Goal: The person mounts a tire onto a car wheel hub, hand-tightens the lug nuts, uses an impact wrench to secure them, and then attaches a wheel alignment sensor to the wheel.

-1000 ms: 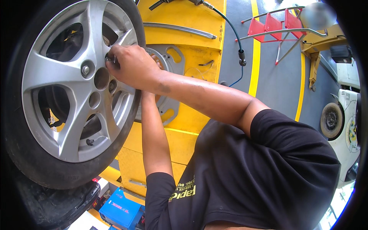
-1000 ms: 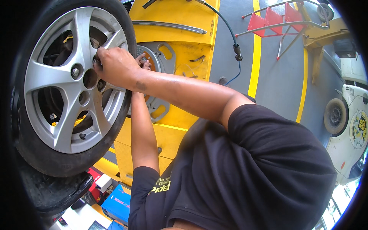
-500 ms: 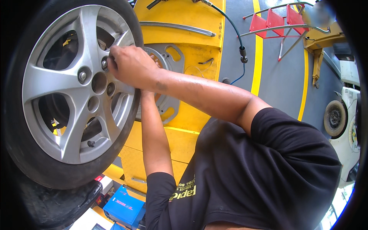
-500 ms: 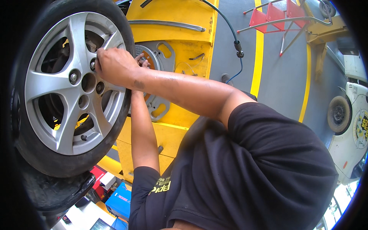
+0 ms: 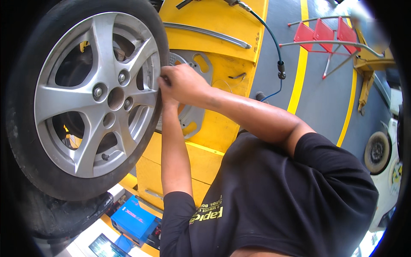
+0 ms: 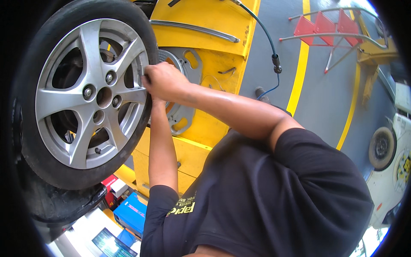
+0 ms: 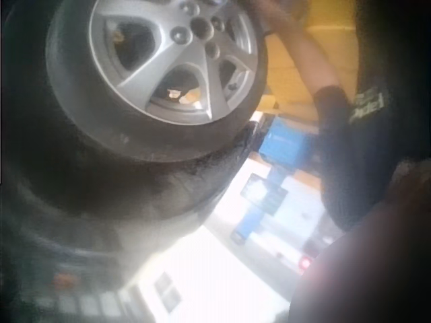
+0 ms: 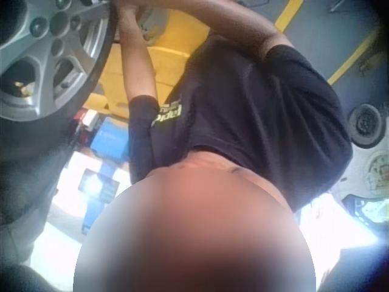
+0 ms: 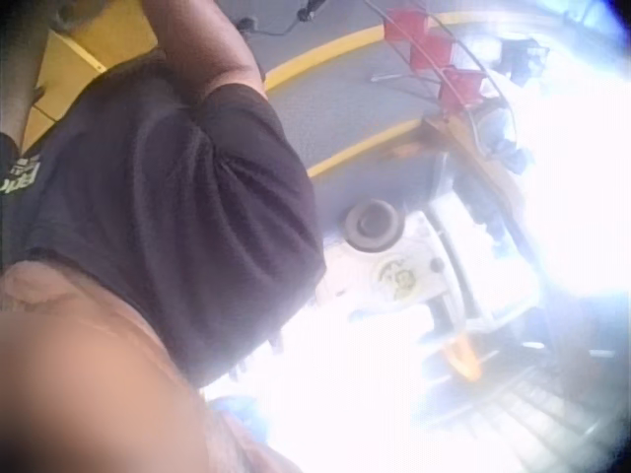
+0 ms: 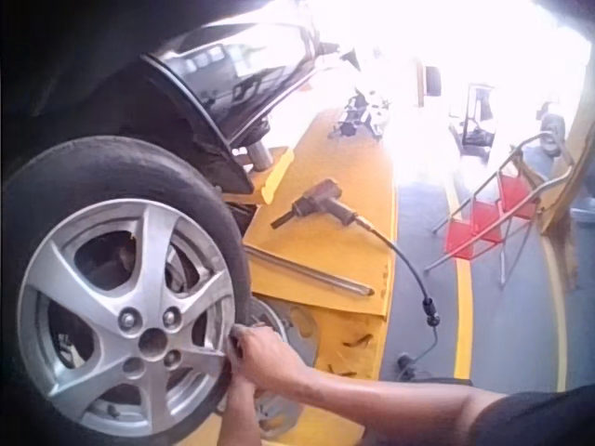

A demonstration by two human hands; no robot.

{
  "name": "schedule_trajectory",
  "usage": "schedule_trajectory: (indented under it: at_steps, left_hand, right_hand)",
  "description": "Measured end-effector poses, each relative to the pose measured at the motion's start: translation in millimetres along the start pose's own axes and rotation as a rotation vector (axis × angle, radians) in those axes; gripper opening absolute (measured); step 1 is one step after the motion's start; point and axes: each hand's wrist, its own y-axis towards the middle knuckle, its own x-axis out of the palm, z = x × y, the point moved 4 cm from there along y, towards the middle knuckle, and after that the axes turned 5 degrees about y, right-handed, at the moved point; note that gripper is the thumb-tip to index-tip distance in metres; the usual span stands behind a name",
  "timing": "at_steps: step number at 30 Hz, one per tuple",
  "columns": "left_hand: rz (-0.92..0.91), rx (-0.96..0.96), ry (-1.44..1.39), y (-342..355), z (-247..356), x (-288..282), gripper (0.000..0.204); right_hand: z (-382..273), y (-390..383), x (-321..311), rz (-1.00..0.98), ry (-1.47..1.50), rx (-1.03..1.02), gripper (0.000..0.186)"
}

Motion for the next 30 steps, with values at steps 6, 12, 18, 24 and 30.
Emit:
schedule_trajectory:
  at_steps: [6,12,18,24,30]
  left_hand:
    - [0.111,0.523,1.576,-31,12,75,0.039]
    - [0.377,0.234,1.084,-41,19,100,0.027]
    - [0.540,0.193,0.036,-114,8,141,0.040]
    - [0.396,0.236,-0.068,-175,39,178,0.055]
    - [0.274,0.284,0.186,-240,77,183,0.062]
  right_hand:
    - [22,-12,-40,-0.177,0.041,-0.019,0.026]
    - [19,-7,-67,-0.373,0.011,-0.078,0.017]
    - [-3,-17,-53,-0.572,0.059,-0.292,0.028]
    - [-44,-34,-27,-0.653,0.026,-0.375,0.028]
    - [-78,-41,0,-0.754,0.162,-0.366,0.031]
